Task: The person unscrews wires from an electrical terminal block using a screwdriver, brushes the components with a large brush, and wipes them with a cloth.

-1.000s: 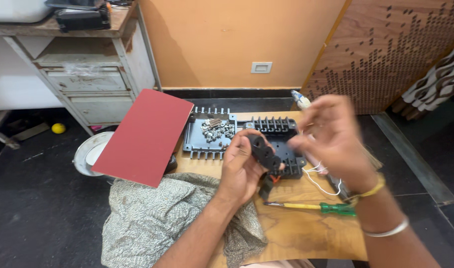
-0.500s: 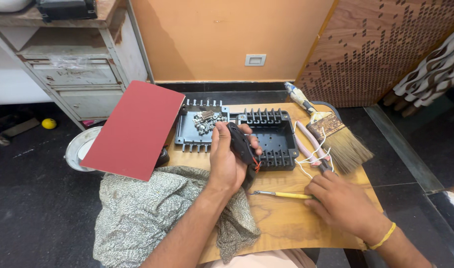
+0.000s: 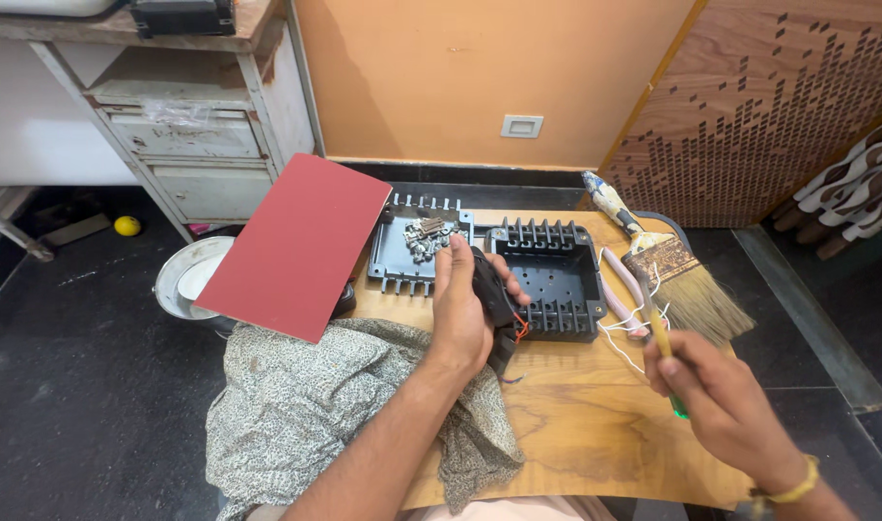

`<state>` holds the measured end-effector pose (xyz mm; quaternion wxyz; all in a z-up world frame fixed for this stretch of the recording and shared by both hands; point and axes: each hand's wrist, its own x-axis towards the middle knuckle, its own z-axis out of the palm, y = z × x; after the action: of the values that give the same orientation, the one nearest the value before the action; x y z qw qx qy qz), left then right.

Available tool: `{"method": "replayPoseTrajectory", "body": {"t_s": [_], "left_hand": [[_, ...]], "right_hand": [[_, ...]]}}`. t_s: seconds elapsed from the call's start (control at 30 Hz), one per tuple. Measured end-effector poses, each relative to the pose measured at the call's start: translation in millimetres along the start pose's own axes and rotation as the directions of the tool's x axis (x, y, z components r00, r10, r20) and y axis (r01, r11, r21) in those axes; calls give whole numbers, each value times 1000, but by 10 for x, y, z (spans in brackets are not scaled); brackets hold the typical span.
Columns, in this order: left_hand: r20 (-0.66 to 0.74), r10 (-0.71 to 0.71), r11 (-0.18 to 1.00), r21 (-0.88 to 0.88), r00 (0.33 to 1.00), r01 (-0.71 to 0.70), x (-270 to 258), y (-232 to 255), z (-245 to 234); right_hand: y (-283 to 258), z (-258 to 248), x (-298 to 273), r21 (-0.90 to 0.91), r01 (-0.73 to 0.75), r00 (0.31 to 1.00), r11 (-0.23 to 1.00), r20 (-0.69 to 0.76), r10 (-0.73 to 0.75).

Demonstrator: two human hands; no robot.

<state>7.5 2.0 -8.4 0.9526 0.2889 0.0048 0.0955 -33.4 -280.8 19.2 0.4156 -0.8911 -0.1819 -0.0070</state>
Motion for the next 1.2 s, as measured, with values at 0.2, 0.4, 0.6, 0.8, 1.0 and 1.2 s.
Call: {"method": "replayPoseTrajectory", "body": {"t_s": [0.2,0.4,0.6,0.8,1.0,1.2], "left_hand": [[-65,-10,983,182,998,22,68,-44,-45],[2,38,963,265,999,-38,181,-140,-45],[78,103,985,132,992,-112,170,-106,-78],[241,-2,994,108,971,-25,-1,-14,47],[248,-28,977,213,968,-26,11,-12,-3],[107,40,999,-37,993,-36,111,151,-40]], "right_hand": [[-16,387,281,419,-14,986,908,-147,83],[-304,404,367,574,-222,967,788,25,254],[-192,374,342,271,-88,993,959,106,61],[-455,432,599,212,-41,999,976,19,38],[-924,536,827,-272,213,977,938,40,-210],[-609,137,786,-469,-22,995,883,79,67]]}}
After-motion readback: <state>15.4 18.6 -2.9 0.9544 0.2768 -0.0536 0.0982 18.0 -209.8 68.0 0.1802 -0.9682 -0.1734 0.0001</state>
